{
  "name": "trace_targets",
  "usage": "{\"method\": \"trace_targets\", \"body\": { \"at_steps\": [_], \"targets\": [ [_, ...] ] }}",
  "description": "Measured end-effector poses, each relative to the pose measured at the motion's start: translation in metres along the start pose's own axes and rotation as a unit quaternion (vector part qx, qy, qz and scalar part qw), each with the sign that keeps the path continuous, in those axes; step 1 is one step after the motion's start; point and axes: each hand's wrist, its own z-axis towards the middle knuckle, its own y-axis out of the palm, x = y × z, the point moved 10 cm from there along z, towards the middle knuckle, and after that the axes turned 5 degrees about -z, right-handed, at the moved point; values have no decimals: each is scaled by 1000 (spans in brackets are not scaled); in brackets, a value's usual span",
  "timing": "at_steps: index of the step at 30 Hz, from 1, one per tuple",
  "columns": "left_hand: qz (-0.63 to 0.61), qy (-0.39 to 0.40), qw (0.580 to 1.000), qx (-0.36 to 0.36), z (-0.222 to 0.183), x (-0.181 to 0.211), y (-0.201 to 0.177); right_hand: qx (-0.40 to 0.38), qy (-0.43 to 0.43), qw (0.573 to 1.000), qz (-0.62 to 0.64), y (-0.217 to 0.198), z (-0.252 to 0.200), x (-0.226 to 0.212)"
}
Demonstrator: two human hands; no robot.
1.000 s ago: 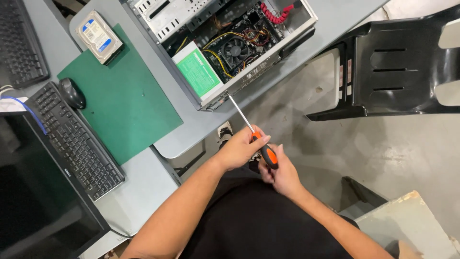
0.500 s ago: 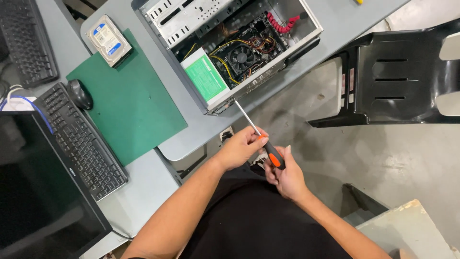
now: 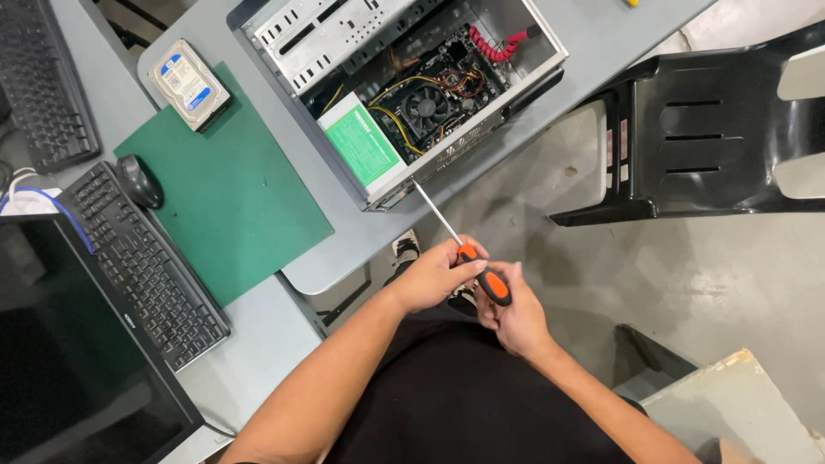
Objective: The person uses a screwdriver to remove screws from the back of a PC tower, removes the side panel, and inspects the internal components.
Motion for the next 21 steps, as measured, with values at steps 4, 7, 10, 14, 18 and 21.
{"method": "trace_targets", "body": {
  "at_steps": [4, 7, 10, 14, 18, 21],
  "targets": [
    [16, -17, 1000, 16, -1, -9, -9, 23, 28, 998, -58, -3, -4, 5],
    [18, -6, 999, 26, -4, 1, -9, 37, -64, 964, -257, 4, -11, -40],
    [6, -8, 999, 44, -8, 14, -9, 80, -64, 923, -371, -2, -12, -40],
    [-10, 0, 996, 87, -12, 17, -15, 136, -112, 881, -438, -4, -17, -60],
    [-54, 24, 992, 108, -13, 23, -17, 145, -120, 864, -468, -10, -16, -60],
    [-60, 40, 991, 110, -12, 28, -18, 139, -120, 871, -456, -10, -16, -63]
  ]
}}
